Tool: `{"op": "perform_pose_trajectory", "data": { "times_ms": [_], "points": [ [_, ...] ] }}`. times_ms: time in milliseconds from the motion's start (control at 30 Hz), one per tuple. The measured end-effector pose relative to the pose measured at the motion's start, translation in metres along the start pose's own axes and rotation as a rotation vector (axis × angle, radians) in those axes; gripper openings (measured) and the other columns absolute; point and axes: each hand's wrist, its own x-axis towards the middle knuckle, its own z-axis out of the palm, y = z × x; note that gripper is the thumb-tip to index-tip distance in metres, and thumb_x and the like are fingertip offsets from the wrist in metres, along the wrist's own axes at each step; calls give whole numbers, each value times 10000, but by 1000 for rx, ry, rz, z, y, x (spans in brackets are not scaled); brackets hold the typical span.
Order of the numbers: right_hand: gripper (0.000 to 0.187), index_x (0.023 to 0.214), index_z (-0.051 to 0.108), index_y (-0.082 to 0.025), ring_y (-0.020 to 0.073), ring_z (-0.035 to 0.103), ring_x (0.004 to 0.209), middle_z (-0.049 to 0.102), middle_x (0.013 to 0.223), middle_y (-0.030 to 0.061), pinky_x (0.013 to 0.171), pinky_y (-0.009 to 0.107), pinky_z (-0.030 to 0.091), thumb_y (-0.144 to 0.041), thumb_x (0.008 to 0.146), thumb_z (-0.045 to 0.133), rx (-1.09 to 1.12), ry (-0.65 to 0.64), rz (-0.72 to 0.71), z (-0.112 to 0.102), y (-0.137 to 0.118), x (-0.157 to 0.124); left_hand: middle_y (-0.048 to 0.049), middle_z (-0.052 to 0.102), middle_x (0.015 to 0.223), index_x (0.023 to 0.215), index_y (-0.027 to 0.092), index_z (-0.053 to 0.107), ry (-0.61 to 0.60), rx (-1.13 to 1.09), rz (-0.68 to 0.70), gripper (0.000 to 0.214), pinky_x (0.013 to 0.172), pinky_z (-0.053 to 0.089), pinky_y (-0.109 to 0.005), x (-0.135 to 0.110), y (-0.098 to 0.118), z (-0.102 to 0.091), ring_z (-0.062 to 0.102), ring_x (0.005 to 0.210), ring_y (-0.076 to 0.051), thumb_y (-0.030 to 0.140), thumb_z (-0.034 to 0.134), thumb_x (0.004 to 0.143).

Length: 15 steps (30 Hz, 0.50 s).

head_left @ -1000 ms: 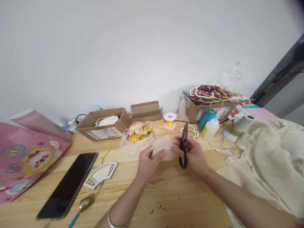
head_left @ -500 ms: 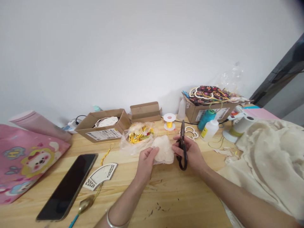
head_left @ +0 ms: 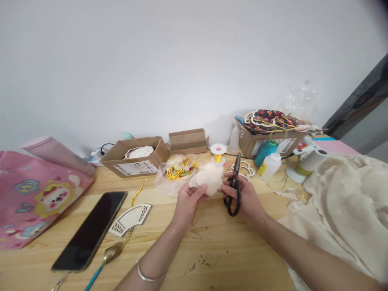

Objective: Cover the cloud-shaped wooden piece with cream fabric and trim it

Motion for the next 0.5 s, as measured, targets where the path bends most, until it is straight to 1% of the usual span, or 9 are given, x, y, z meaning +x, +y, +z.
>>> {"op": "perform_pose_trajectory", "data": {
  "times_ms": [100,167,267,367,433,500],
  "points": [
    [434,919,527,-195,102,577,576,638,715,-13,517,218,435,-277,560,757,-50,-38,-31,1,2,-1,-89,690,900,953,120,638,54,21,28,306,645,488,-253,2,1,-4,624,754,-165,243,669,675],
    [410,900,527,-197,110,582,595,634,706,-14,524,221,434,-292,568,749,-66,-33,-69,1,1,-2,-90,692,896,943,119,644,67,60,42,301,610,481,-240,3,3,-7,625,749,-171,257,666,676],
    [402,899,527,-199,106,582,583,593,659,-40,519,218,430,-287,573,744,-91,-28,-86,0,0,-2,-89,692,902,959,125,646,57,112,35,319,605,482,-242,3,5,-9,624,761,-180,269,664,675],
    [396,904,531,-198,95,570,547,545,620,-61,492,208,419,-280,577,739,-111,-23,-81,-1,-1,-2,-94,690,915,970,124,647,47,125,35,336,634,485,-257,2,4,-6,624,776,-188,281,663,673],
    [394,902,529,-197,97,570,545,540,618,-60,490,211,420,-285,579,735,-111,-17,-81,-1,0,-2,-89,695,902,941,123,656,56,135,43,343,675,485,-273,1,2,-3,626,787,-193,268,695,633],
    [404,900,525,-196,104,574,545,542,618,-58,490,216,423,-293,570,738,-103,-11,-76,1,1,-3,-78,703,878,897,126,667,69,166,34,362,706,482,-284,0,1,0,629,781,-194,232,744,560]
  ]
}}
